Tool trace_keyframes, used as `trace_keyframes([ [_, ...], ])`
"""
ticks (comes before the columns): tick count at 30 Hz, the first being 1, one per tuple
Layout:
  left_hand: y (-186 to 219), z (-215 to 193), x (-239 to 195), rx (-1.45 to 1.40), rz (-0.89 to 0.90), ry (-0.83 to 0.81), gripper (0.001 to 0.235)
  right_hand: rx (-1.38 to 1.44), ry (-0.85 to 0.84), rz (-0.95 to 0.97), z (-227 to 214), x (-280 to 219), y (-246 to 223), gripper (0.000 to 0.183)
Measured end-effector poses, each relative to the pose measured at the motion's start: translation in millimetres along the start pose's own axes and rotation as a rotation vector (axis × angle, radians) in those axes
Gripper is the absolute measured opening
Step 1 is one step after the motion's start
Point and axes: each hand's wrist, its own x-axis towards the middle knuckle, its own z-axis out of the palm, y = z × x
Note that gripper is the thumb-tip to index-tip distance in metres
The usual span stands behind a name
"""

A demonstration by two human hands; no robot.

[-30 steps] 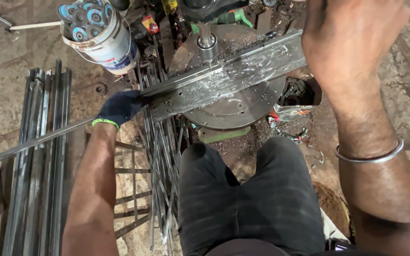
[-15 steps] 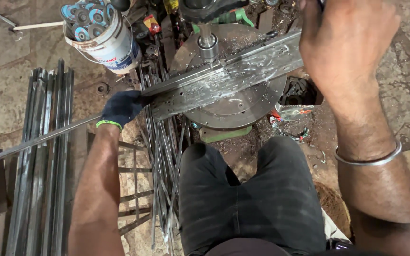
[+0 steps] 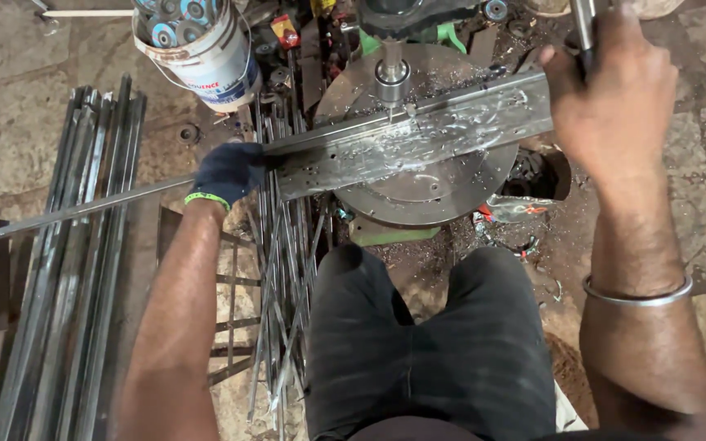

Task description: The person sits at a drill press and drills holes along long metal strips. They position each strip against a jig on the drill table with a gloved hand, pull the drill press lever down to drill a hole, then slide the strip to the next position and repeat, occasionally taking new strips from a pile.

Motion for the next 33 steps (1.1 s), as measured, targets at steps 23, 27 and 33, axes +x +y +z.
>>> trace_keyframes([
  [23, 56.9, 17.6, 2.1, -0.605, 0.145, 0.228, 0.053, 0.046, 0.076, 0.195, 40.0, -19.8, 15.3, 0.024],
  [27, 67.4, 3.8, 4.3, 0.003, -0.006, 0.266, 0.053, 0.087, 0.022, 0.320, 35.2, -20.9, 16.5, 0.013],
  [33, 64.2, 15.5, 8.6, -0.077, 0.010, 0.300, 0.048, 0.011, -0.066, 0.265, 8.9, -18.6, 15.7, 0.015],
])
